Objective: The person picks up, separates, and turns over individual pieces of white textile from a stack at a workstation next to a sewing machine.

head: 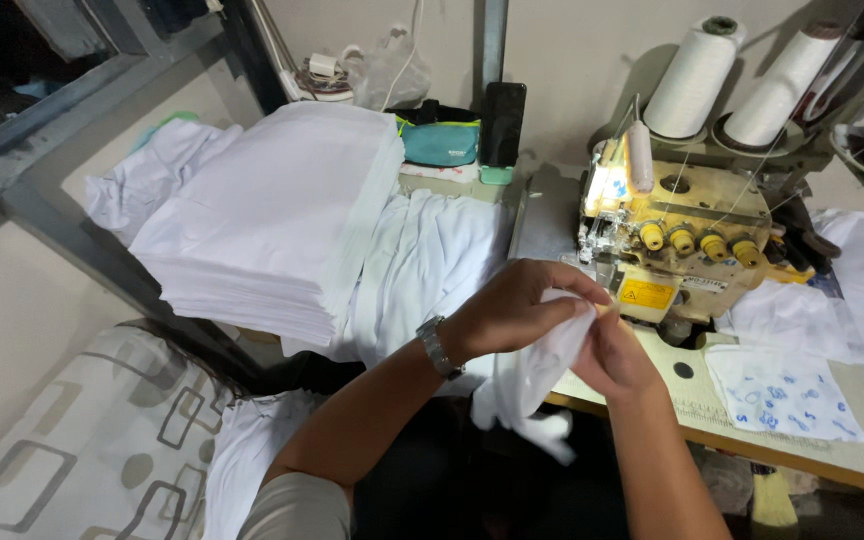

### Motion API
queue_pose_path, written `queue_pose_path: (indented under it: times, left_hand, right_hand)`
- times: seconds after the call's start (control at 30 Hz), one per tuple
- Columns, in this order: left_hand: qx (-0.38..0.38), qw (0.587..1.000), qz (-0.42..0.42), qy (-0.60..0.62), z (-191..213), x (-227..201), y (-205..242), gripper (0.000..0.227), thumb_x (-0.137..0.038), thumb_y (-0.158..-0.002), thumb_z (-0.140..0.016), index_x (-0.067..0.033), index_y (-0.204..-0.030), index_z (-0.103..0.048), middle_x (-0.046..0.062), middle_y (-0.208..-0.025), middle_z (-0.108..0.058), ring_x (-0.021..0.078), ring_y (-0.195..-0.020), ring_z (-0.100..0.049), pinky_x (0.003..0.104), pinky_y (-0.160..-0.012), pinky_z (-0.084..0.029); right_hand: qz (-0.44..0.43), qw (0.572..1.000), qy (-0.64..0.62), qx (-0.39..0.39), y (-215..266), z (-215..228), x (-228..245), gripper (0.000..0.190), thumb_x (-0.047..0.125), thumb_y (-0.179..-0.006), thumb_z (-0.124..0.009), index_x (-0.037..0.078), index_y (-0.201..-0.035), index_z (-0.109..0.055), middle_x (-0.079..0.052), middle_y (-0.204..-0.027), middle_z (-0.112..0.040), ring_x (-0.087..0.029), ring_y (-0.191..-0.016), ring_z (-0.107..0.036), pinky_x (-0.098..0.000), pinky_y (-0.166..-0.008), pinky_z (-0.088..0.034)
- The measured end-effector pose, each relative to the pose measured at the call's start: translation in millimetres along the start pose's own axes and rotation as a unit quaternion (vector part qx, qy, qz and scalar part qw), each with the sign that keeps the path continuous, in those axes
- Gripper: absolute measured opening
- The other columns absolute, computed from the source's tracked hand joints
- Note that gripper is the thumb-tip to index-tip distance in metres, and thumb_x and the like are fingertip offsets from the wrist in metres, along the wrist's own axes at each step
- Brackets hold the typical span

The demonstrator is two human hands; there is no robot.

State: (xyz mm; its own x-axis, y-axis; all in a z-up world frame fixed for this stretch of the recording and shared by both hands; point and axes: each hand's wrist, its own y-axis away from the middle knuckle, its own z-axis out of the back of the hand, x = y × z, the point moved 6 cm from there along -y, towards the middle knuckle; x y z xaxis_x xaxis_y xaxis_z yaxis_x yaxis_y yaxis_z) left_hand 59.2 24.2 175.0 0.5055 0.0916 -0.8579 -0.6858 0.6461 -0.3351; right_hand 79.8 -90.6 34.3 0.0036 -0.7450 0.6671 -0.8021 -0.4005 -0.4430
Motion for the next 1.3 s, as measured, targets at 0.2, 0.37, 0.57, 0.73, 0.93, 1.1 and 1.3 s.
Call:
queue_pose_path:
  times: [0.2,0.37,0.57,0.73,0.93,1.1,1.3]
  left_hand:
    - [-0.095,0.995,-0.022,0.003,23.6,-12.2,12.4,0.020,-0.015,-0.088,-0.062,-0.0126,-0.104,-0.074,0.013,-0.098,-0.076,0.0258,-0.104,-0.070,0.037,-0.093,-0.052]
    - [-0.185,0.977,-0.001,0.109,38.0,-8.1,20.6,0.017,-0.004,-0.090,-0.064,-0.0046,-0.105,-0.072,0.011,-0.095,-0.075,0.0086,-0.046,-0.060,0.021,-0.044,-0.053]
    - [-0.309,0.941,-0.031,0.135,68.4,9.3,25.9,0.016,-0.002,-0.090,-0.066,-0.0071,-0.103,-0.073,0.008,-0.089,-0.075,0.0099,-0.045,-0.063,0.022,-0.033,-0.053]
    - [-0.386,0.917,-0.027,0.091,101.0,26.7,37.5,0.014,-0.008,-0.091,-0.065,-0.0076,-0.103,-0.073,0.010,-0.090,-0.074,0.0087,-0.041,-0.058,0.019,-0.036,-0.050]
    - [-0.452,0.884,-0.025,0.119,129.5,71.8,29.2,0.015,-0.005,-0.089,-0.062,-0.0006,-0.102,-0.070,0.013,-0.089,-0.073,0.0084,-0.046,-0.060,0.018,-0.042,-0.052]
    - [-0.455,0.883,0.008,0.113,136.1,125.4,17.5,0.015,-0.005,-0.086,-0.064,-0.0035,-0.099,-0.071,0.010,-0.086,-0.073,0.0068,-0.052,-0.062,0.015,-0.046,-0.049]
    - [-0.459,0.882,0.037,0.102,143.4,155.4,17.5,0.017,-0.010,-0.082,-0.065,-0.0046,-0.097,-0.071,0.007,-0.082,-0.073,0.0052,-0.056,-0.062,0.014,-0.050,-0.048]
  right_hand:
    - [0.014,1.000,0.009,-0.010,35.9,1.2,-3.8,0.020,0.000,-0.078,-0.070,-0.013,-0.091,-0.061,-0.030,-0.080,-0.069,-0.039,-0.070,-0.074,-0.0478,-0.057,-0.061]
    - [-0.011,0.999,0.032,-0.006,28.7,-44.0,7.1,0.010,-0.002,-0.081,-0.068,-0.005,-0.084,-0.059,-0.017,-0.075,-0.068,-0.024,-0.069,-0.069,-0.0352,-0.063,-0.056]
    - [-0.010,0.970,0.237,-0.046,46.0,21.9,-4.2,0.018,-0.008,-0.067,-0.078,-0.006,-0.078,-0.064,-0.015,-0.068,-0.072,-0.018,-0.060,-0.068,-0.0299,-0.055,-0.054]
    - [0.031,0.957,0.186,-0.221,52.5,46.3,22.2,0.011,-0.007,-0.078,-0.069,-0.004,-0.086,-0.062,-0.015,-0.074,-0.069,-0.024,-0.065,-0.070,-0.0358,-0.061,-0.057]
    - [0.115,0.899,0.253,-0.339,29.4,106.4,36.8,0.010,0.005,-0.092,-0.069,0.001,-0.096,-0.061,-0.004,-0.073,-0.062,-0.014,-0.063,-0.065,-0.0234,-0.059,-0.054]
    - [0.142,0.860,0.281,-0.402,18.1,137.8,39.7,0.013,0.009,-0.094,-0.072,0.000,-0.102,-0.064,-0.004,-0.072,-0.061,-0.011,-0.060,-0.063,-0.0233,-0.054,-0.055]
    - [0.150,0.827,0.338,-0.424,9.4,121.1,44.9,0.012,0.012,-0.094,-0.074,0.003,-0.100,-0.068,0.000,-0.066,-0.056,-0.005,-0.054,-0.057,-0.0174,-0.051,-0.050]
